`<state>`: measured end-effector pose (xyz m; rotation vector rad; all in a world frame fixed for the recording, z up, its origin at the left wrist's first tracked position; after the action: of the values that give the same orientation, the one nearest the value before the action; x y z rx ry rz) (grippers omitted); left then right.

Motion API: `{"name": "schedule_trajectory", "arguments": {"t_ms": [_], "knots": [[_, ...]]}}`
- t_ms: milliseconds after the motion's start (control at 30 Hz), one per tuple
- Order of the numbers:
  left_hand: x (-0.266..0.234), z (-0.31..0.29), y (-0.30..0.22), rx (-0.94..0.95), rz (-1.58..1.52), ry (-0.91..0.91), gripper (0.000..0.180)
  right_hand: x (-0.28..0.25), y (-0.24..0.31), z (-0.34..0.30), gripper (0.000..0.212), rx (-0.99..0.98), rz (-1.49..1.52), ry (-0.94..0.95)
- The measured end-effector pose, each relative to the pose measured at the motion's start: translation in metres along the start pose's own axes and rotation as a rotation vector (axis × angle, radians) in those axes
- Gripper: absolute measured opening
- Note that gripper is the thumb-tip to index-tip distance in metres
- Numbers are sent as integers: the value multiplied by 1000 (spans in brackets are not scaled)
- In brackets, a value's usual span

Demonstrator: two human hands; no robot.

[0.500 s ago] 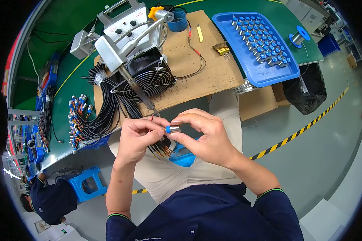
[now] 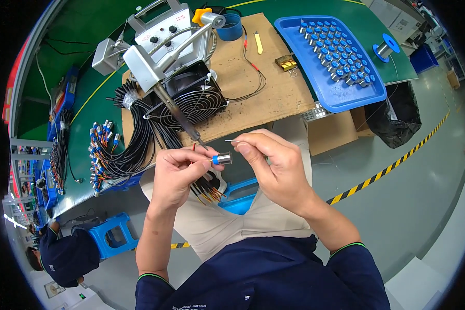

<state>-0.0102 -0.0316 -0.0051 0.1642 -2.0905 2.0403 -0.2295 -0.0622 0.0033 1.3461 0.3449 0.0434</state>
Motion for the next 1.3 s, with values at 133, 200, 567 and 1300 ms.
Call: {"name": "schedule_trajectory", "arguments": {"t_ms": [133,200,567,1300], "knots": [[2,2,-1,10,21,-39,11,4,4,-3,7,114,69,-79],[3,3,-1,21,20,-46,10,3,5,-2,3,75,49,-166],[11,4,-8,43,72,-137,11,20,16,-6,16,-174,-144,-243],[13,1,-12,92,180,-198,12,34,20,0,21,-294,-255,-324]]}}
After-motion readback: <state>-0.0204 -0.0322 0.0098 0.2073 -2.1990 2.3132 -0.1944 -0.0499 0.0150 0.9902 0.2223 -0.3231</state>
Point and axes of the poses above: each hand's wrist, its own z-axis towards the middle knuckle, its own x-axis out of the palm, y = z × x, the point moved 3 cm from there along z, towards the middle knuckle, and after that the axes turned 10 degrees about x, right-handed, at the moved point
